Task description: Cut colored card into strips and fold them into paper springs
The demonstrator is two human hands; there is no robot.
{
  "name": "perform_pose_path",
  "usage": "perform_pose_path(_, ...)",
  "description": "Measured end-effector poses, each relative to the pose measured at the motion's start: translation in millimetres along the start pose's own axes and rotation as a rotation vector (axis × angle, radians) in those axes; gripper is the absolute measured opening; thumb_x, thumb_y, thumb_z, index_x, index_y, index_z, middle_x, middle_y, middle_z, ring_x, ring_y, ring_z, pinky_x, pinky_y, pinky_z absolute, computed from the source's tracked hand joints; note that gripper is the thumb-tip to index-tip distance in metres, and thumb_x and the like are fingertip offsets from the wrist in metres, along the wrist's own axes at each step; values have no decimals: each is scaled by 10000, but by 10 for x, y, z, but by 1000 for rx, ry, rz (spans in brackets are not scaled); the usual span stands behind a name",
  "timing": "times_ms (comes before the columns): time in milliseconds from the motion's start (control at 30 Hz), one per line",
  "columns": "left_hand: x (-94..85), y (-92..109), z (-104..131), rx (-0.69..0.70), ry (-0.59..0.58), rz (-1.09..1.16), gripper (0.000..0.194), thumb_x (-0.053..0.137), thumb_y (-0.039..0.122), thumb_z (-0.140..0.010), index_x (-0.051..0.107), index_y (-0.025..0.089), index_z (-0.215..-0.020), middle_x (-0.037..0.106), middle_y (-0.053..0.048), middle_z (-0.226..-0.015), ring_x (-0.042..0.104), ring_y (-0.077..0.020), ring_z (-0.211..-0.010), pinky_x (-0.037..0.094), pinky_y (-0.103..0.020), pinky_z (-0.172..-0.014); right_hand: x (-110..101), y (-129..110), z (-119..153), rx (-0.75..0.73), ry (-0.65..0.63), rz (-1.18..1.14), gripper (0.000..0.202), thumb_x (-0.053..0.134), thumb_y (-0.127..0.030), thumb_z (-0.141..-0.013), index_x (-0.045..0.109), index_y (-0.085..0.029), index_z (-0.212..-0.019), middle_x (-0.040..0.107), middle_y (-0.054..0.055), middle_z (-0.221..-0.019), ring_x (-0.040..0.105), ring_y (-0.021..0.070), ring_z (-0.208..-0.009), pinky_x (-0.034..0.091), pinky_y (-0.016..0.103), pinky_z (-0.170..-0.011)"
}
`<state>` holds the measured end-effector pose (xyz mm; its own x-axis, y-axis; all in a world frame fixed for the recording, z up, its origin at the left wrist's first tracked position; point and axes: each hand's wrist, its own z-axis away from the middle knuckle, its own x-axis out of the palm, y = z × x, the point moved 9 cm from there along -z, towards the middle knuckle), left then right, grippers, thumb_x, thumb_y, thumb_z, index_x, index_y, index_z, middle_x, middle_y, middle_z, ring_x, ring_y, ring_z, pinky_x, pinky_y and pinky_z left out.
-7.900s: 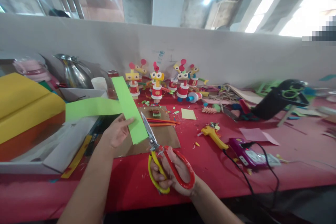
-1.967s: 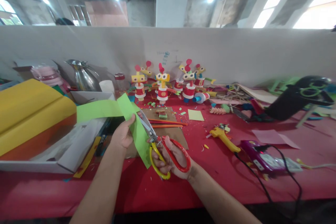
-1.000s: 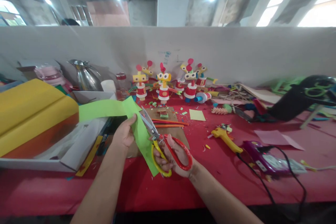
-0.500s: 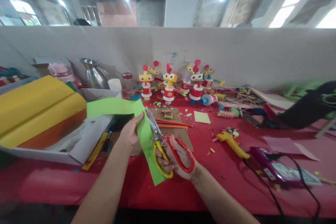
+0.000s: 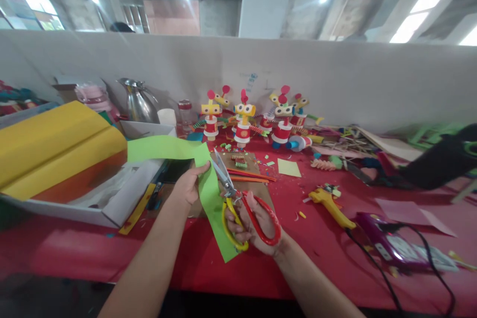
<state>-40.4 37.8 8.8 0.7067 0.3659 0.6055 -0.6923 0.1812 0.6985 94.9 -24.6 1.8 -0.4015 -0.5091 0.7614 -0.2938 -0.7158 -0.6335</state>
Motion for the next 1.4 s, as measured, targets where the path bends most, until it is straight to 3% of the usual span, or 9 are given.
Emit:
perform_pose_path(233,127,70,-6,37,-164,100,172,641,171,-805,659,117,-967,721,-75,-785,698,-194,-649,601,-351,-681,-2,46,3,31,6,27,564,633,-680,-748,550,-197,-1028,456,-4,-769,319,62,-569,127,151,-439)
perform_pose_path(500,17,113,-20,71,-40,93,99,622,177,-823,671,105,-870,725,-69,-721,688,-184,-610,596,-332,-673,31,51,14,38,-14,20,576,641,-671,-747,544,-190,-1048,452,-1,-771,325,63,-568,122,147,-429)
perform_pose_path(700,-207,272,-38,183,90,-118,137,770,135,-676,662,119,-757,643,15,-541,527,-71,-380,438,-168,-401,6,10,52,51,-15,15,581,638,-664,-756,547,-196,-1089,455,-2,-769,343,64,-573,109,142,-431)
perform_pose_path(833,-368,714,130,541,212,69,144,765,205,-724,626,169,-708,612,66,-516,501,-37,-377,407,-129,-413,9,-48,100,40,-55,25,579,619,-639,-785,529,-208,-1160,474,9,-794,351,66,-573,106,147,-437)
perform_pose_path(933,-357,1068,481,923,165,229,82,664,156,-808,660,209,-745,738,19,-832,693,-112,-854,536,-175,-748,22,-125,119,-18,-64,27,587,614,-641,-785,530,-208,-1172,478,12,-797,343,70,-564,109,162,-436)
perform_pose_path(1000,-229,1154,639,1019,39,197,166,620,69,-783,700,213,-761,724,-5,-1081,595,-167,-1170,491,-237,-962,19,-179,120,-66,-43,23,569,615,-623,-792,530,-211,-1176,481,8,-788,332,71,-558,117,169,-440)
perform_pose_path(1200,85,848,451,730,-228,72,186,593,146,-722,750,143,-819,679,-133,-1191,531,-278,-1254,472,-384,-1024,-3,-217,110,-111,7,33,544,608,-587,-806,509,-224,-1200,502,10,-770,330,83,-566,119,169,-449)
perform_pose_path(1300,-18,614,176,538,-87,-25,230,621,313,-786,738,121,-837,693,-160,-1143,620,-265,-1123,537,-357,-903,7,-188,104,-96,-8,46,544,609,-579,-807,503,-218,-1200,510,14,-774,330,85,-562,120,167,-444)
perform_pose_path(1400,-239,488,23,480,159,-201,206,776,177,-642,725,102,-827,732,-124,-983,687,-213,-894,556,-255,-731,21,-185,105,-101,-15,53,559,606,-577,-812,489,-216,-1222,515,18,-778,343,86,-564,124,164,-439)
